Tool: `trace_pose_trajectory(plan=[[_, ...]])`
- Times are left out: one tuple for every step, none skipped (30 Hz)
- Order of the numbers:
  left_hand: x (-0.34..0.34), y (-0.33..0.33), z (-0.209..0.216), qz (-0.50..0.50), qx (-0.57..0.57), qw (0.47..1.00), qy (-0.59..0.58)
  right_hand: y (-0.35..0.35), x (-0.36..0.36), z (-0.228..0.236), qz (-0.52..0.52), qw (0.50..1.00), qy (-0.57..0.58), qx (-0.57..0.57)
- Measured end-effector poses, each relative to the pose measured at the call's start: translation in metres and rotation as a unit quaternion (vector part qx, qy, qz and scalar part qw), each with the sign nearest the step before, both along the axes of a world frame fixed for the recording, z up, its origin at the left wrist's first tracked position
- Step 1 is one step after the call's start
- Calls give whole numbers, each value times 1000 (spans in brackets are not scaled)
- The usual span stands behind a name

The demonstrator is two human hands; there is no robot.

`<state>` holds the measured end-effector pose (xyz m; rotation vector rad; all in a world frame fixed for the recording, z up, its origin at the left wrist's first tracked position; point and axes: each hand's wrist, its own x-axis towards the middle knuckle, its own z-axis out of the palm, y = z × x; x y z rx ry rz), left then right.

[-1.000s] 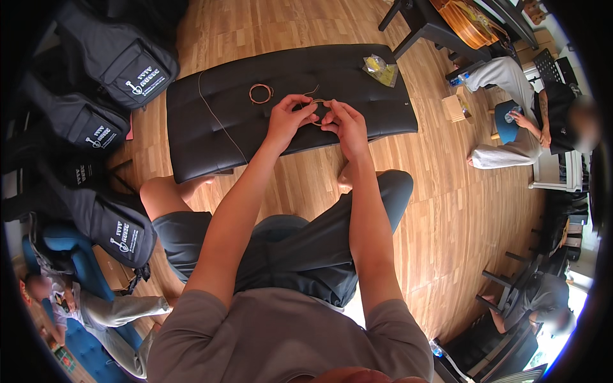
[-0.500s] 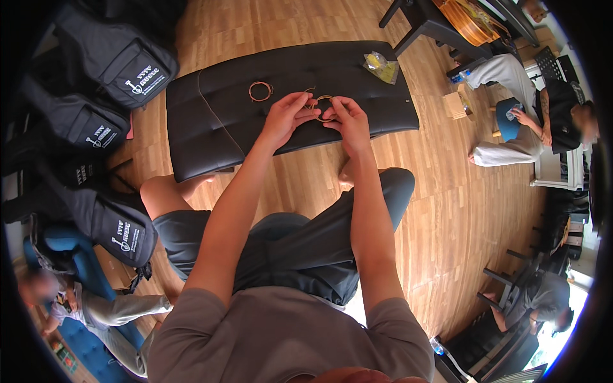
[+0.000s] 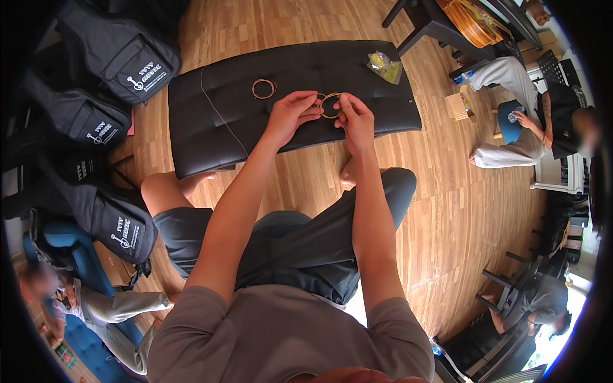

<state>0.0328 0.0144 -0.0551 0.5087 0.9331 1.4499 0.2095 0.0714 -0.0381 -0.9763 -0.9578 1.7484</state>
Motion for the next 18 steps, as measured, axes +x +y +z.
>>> trace_pose_trajectory(plan=[[0,1,0,-17,5,1000,10,0,-1,1,-9,1000,12,-1],[-1,1,-2,-33,11,999,21,0,0,0,-14,1000,6,5],[-2,1,-4,-50,16,998,31,0,0,0,-20,1000,0,11],[-4,2,-6,-64,17,997,49,1,1,-1,-25,1000,-6,16],[-7,3,-7,-79,17,994,67,0,1,0,-20,999,-21,19],[-9,3,-8,-94,17,992,85,0,1,0,-16,999,-35,22],[-11,3,-9,-100,13,992,81,0,1,1,-11,998,-49,24],[-12,3,-10,-105,9,991,78,0,1,0,-6,999,-47,17],[-13,3,-12,-110,4,991,74,0,1,0,-2,999,-45,9],[-14,3,-13,-112,11,992,60,0,0,-1,3,999,-43,2],[-13,2,-12,-115,18,992,45,1,1,-2,7,999,-38,0],[-13,1,-11,-118,25,992,30,2,1,-3,10,999,-32,-2],[-12,1,-11,-114,23,993,26,2,2,-5,13,1000,-26,-4],[-10,1,-8,-111,21,993,22,2,2,-4,17,1000,-19,-10],[-9,1,-5,-107,20,994,17,3,3,-3,20,1000,-13,-17],[-9,1,-2,-109,16,994,-9,3,3,-3,24,999,-6,-24],[-10,2,0,-110,12,993,-34,2,1,-1,24,999,-5,-23],[-10,3,2,-112,9,992,-59,1,-1,-1,25,999,-4,-21]])
